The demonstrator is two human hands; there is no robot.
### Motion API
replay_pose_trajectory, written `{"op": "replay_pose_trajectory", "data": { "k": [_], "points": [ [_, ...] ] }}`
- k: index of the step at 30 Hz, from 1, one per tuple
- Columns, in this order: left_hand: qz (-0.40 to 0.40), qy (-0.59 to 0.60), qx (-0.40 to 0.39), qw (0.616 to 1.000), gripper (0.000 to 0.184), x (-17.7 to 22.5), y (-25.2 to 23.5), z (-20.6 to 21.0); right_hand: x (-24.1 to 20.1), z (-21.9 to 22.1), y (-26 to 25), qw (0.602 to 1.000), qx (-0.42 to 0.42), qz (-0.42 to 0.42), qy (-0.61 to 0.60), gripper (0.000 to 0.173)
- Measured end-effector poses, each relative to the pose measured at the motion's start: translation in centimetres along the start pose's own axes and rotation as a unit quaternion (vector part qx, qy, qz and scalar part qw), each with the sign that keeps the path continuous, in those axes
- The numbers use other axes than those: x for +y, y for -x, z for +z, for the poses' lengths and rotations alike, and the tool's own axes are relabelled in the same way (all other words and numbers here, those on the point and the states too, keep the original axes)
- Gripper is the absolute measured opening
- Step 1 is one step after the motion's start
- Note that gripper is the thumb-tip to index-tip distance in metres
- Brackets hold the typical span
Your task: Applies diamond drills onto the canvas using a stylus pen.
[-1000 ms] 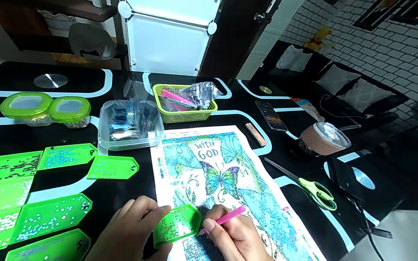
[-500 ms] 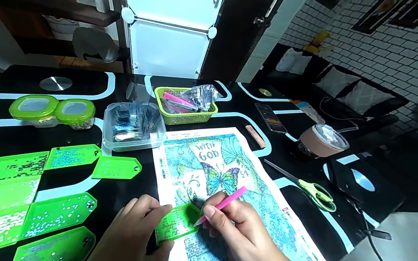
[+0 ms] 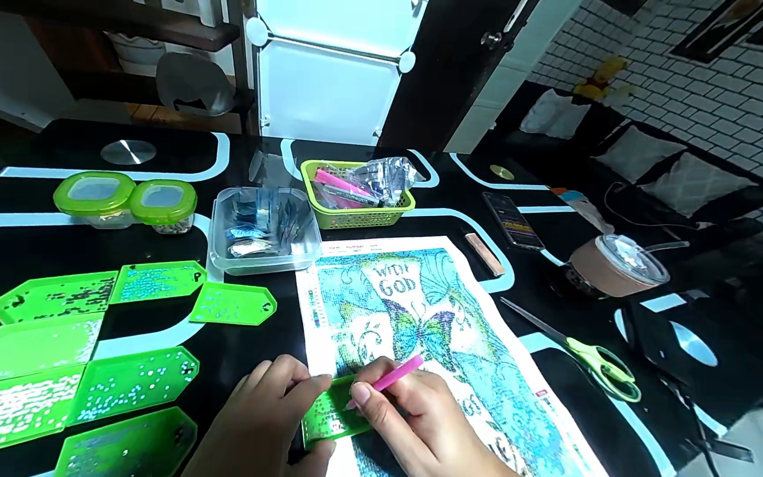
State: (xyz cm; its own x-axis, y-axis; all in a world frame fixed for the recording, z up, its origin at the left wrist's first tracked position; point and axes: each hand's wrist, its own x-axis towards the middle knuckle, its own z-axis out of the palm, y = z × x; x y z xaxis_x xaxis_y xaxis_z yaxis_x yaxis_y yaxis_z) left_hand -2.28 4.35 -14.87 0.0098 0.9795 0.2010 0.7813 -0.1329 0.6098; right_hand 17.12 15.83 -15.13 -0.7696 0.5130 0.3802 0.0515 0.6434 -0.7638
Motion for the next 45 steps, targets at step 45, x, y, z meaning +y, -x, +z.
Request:
{"op": "replay_pose_trajectory", "data": {
  "k": [45],
  "points": [
    [-0.001, -0.004, 0.001, 1.000, 0.046, 0.04, 0.05, -0.05, 0.13, 0.09, 0.13, 1.000, 0.004, -0.015, 0.010, 0.028]
  ]
}}
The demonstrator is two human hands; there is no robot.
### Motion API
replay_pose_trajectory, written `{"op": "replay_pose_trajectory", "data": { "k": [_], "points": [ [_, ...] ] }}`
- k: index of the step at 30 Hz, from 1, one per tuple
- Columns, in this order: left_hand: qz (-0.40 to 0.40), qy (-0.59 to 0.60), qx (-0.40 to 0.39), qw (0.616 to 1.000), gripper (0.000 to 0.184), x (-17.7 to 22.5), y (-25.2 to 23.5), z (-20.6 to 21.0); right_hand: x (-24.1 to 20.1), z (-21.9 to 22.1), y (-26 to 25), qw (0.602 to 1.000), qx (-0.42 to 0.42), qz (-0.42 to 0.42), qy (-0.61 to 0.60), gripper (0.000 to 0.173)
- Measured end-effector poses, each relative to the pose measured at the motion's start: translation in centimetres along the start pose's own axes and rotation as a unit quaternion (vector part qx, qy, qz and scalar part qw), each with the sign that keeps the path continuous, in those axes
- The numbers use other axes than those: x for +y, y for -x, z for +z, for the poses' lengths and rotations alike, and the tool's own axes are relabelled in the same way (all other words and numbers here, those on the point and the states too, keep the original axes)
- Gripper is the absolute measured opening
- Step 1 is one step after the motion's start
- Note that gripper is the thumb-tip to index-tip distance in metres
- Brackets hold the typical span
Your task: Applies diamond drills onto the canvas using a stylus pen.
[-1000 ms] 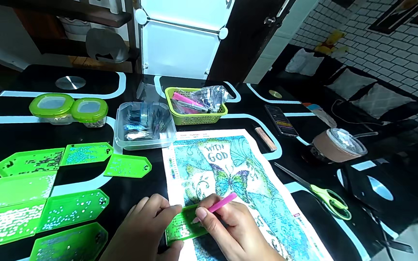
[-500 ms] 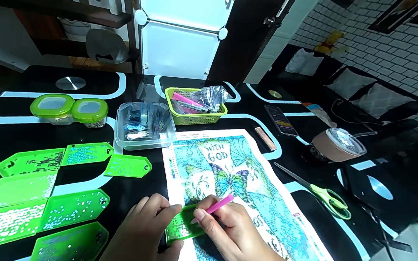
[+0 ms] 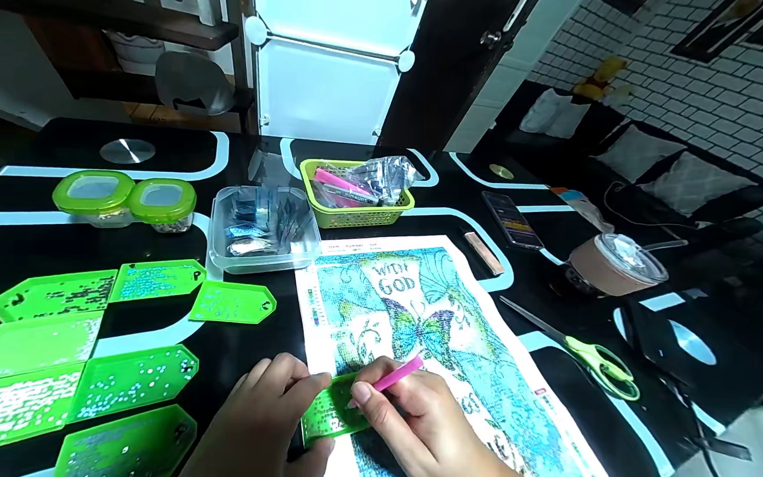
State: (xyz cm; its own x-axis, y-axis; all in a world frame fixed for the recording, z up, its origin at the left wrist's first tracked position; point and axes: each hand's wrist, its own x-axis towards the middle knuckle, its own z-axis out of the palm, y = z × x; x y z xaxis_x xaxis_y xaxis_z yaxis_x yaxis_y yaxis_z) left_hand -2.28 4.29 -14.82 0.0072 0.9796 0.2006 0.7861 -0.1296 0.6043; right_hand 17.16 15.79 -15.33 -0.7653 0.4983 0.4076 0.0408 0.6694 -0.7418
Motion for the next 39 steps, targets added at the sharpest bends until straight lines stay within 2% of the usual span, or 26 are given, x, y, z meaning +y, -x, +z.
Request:
{"op": "replay_pose_trajectory", "data": {
  "k": [4, 9, 21, 24, 29, 32, 35, 39],
  "points": [
    [0.004, -0.004, 0.005, 1.000, 0.045, -0.1, 0.0, 0.1, 0.0, -0.1, 0.0, 1.000, 0.002, -0.004, 0.002, 0.028],
    [0.008, -0.009, 0.006, 1.000, 0.045, -0.1, 0.0, 0.2, 0.0, -0.7, 0.0, 0.998, 0.012, 0.016, -0.052, 0.027],
    [0.001, -0.004, 0.009, 1.000, 0.044, 0.1, 0.0, 0.2, 0.2, -0.2, 0.1, 1.000, 0.004, 0.007, -0.027, 0.028],
    [0.004, -0.008, 0.006, 1.000, 0.045, 0.0, 0.0, 0.2, 0.0, -0.9, 0.0, 0.995, 0.017, 0.034, -0.089, 0.026],
    [0.000, 0.003, -0.010, 1.000, 0.045, 0.1, -0.1, -0.1, -0.2, -2.3, 0.9, 0.969, 0.071, 0.127, -0.202, 0.020],
    [0.000, 0.003, -0.010, 1.000, 0.045, 0.1, -0.1, -0.1, 0.1, -1.9, 0.9, 0.983, 0.048, 0.084, -0.153, 0.023],
    [0.002, 0.003, -0.004, 1.000, 0.045, 0.1, -0.1, -0.1, 0.1, -1.2, 0.2, 0.999, 0.000, 0.015, -0.045, 0.026],
    [0.000, 0.003, -0.007, 1.000, 0.045, 0.1, -0.1, -0.1, 0.1, -0.5, -0.3, 0.999, -0.025, -0.012, 0.041, 0.030]
  ]
}}
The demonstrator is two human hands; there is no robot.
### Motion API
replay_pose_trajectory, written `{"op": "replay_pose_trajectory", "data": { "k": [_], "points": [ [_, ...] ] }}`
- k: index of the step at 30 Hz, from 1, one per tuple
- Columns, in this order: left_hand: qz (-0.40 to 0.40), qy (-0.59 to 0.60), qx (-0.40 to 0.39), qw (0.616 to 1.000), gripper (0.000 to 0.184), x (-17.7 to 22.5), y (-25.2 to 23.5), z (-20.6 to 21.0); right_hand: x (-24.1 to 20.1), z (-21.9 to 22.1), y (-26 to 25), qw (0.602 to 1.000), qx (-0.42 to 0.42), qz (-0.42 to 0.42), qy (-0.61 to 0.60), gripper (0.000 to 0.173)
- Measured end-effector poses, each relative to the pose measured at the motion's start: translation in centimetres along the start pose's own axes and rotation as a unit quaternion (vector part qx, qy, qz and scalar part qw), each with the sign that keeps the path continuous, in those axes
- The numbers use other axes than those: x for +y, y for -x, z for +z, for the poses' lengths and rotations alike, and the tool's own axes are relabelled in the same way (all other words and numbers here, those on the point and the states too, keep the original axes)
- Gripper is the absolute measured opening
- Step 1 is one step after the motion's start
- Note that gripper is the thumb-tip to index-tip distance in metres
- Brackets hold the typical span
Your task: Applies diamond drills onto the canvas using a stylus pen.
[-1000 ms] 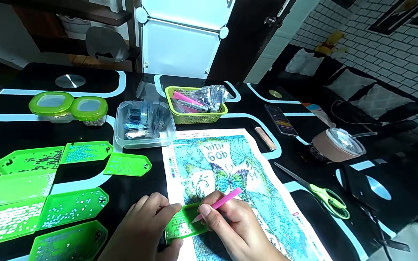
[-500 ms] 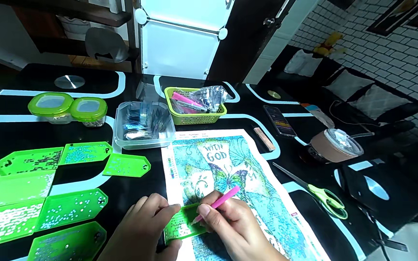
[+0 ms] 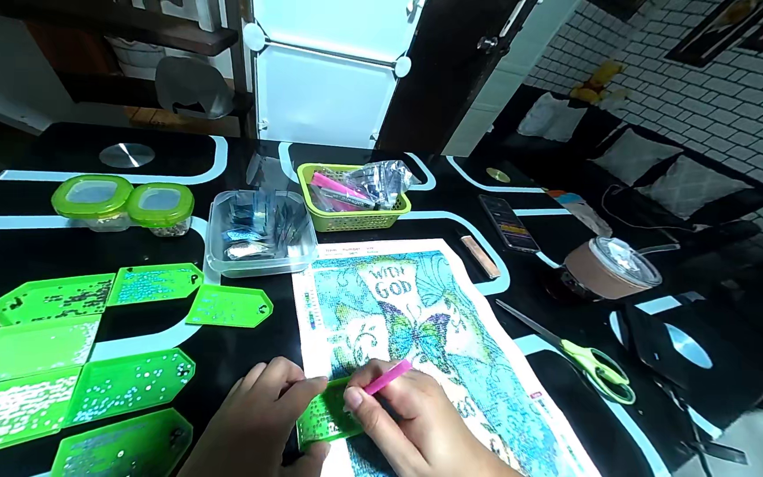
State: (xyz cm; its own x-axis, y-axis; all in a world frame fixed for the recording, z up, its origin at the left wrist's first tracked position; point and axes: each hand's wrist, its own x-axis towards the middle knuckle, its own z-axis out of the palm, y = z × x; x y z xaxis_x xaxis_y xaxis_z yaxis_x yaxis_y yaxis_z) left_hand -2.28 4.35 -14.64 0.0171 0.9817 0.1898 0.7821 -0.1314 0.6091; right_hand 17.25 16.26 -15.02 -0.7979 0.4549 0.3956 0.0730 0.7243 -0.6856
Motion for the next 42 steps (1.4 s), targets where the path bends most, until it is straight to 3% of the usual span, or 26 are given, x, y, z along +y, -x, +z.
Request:
{"op": "replay_pose_trajectory", "data": {
  "k": [28, 32, 36, 39, 42],
  "points": [
    [-0.001, -0.006, 0.008, 1.000, 0.045, 0.1, 0.0, 0.3, 0.2, 0.0, 0.1, 1.000, 0.009, -0.002, -0.015, 0.030],
    [-0.005, 0.000, 0.000, 1.000, 0.045, 0.1, 0.0, 0.1, -0.2, -1.2, 0.3, 0.986, 0.041, 0.059, -0.150, 0.026],
    [-0.019, 0.016, -0.023, 0.999, 0.045, 0.4, -0.1, -0.3, -0.3, -2.9, 1.7, 0.930, 0.115, 0.179, -0.300, 0.017],
    [-0.019, 0.020, -0.029, 0.999, 0.045, 0.4, -0.1, -0.5, 0.2, -2.6, 3.0, 0.918, 0.127, 0.207, -0.315, 0.013],
    [-0.017, 0.022, -0.028, 0.999, 0.045, 0.2, -0.1, -0.4, 0.3, -1.8, 3.8, 0.944, 0.102, 0.173, -0.261, 0.015]
  ]
}}
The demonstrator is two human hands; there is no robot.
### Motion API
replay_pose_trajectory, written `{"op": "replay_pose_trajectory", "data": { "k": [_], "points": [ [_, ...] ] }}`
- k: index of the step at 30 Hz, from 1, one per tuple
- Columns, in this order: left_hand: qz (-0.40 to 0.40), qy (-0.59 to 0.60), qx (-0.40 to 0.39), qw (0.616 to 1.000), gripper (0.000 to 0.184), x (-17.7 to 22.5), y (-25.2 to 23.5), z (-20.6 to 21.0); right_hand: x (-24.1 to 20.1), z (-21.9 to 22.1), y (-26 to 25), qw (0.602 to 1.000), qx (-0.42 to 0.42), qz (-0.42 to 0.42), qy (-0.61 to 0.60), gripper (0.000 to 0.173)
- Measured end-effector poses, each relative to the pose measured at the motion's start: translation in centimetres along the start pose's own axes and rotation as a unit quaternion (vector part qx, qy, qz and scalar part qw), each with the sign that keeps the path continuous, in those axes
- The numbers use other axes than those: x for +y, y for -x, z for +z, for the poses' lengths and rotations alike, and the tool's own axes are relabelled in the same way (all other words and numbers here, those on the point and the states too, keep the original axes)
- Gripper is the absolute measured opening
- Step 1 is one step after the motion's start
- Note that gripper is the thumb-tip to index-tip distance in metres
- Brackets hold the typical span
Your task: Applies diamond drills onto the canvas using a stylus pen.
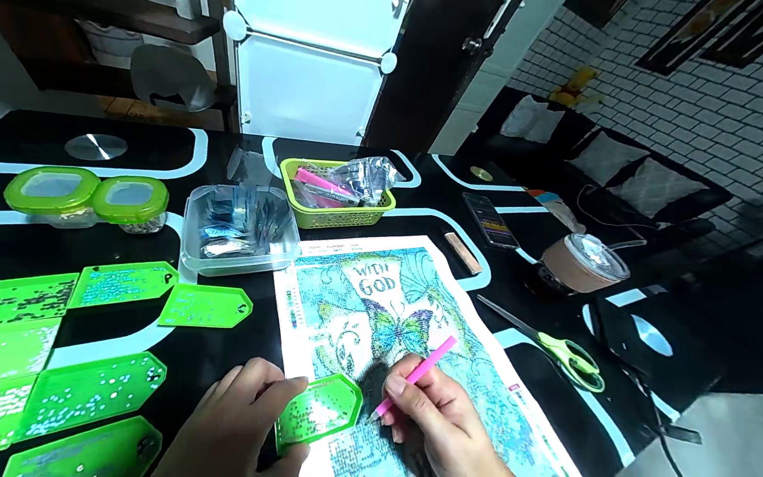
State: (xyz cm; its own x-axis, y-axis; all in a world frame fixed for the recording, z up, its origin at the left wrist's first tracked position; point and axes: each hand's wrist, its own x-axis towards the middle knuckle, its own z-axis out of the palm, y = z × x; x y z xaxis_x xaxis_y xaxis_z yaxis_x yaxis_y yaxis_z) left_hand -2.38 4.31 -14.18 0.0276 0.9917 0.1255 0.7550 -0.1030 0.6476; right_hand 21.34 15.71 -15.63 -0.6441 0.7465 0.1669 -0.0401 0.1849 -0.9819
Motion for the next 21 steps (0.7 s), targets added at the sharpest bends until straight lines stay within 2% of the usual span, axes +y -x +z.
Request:
{"op": "replay_pose_trajectory", "data": {
  "k": [5, 21],
  "points": [
    [-0.005, 0.001, -0.007, 1.000, 0.046, 0.01, -0.02, -0.10, 0.94, 0.40, -0.13, 0.994, -0.023, -0.083, 0.071, 0.023],
    [-0.008, 0.003, -0.018, 1.000, 0.046, 0.18, -0.07, -0.30, 0.89, 0.57, 0.04, 0.982, -0.058, -0.125, 0.128, 0.024]
  ]
}}
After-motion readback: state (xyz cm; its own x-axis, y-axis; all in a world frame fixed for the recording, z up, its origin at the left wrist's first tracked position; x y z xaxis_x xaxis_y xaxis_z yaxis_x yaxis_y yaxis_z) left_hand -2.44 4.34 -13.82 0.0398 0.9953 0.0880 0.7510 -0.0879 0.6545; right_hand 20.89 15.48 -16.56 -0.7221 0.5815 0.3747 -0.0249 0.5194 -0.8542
